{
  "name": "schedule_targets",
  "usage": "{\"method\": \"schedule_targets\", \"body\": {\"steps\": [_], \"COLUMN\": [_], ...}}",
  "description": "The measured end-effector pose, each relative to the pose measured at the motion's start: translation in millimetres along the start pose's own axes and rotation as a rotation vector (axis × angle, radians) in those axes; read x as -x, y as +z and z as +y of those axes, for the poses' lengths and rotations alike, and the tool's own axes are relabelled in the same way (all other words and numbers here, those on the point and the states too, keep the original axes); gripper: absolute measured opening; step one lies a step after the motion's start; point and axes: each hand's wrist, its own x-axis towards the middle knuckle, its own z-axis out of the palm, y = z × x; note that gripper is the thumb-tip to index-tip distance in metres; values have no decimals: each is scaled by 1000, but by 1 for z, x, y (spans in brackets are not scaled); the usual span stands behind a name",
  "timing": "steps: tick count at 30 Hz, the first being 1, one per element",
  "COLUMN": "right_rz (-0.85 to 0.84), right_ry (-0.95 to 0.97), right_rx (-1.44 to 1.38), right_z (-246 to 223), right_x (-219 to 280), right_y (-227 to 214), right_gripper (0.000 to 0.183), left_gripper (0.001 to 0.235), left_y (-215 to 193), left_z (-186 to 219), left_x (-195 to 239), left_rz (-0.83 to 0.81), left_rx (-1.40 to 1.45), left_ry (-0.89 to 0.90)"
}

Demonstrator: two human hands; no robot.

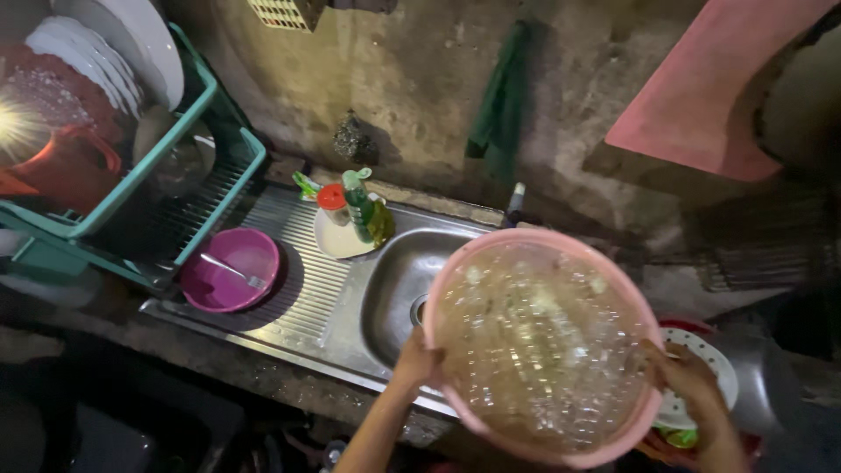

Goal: The person rinses clear plastic bottles under running tap water in a kitchen sink, then places them into a pink colander. The person repeats this process for several bottles, handling them one at a time.

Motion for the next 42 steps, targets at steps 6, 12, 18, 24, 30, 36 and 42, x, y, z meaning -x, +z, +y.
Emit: {"method": "schedule_targets", "body": {"steps": [6,12,18,24,30,36,42], "right_rz": [-145,-228,-190,-159,-131,-133,414], "right_ry": [-77,-217,-215,-246,-214,-321,-927], "right_rx": [-140,9,-26,-125,-144,-76,425], "right_z": [-52,-111,-144,-121,-105,-114,-152], "right_x": [5,-25,-27,-23,-25,2,60], "right_y": [100,172,214,217,204,221,222], "right_gripper": [58,54,54,56,58,57,65], "left_gripper": [42,49,56,56,51,51,51], "left_y": [-99,-165,-195,-192,-194,-219,-211], "left_z": [8,25,26,-3,-45,-65,-57], "left_x": [18,-1,-46,-79,-101,-104,-97], "left_rz": [138,194,200,112,101,150,250], "left_rx": [-18,64,53,30,80,157,49], "left_ry": [-96,-141,-41,-109,-143,-189,-129]}}
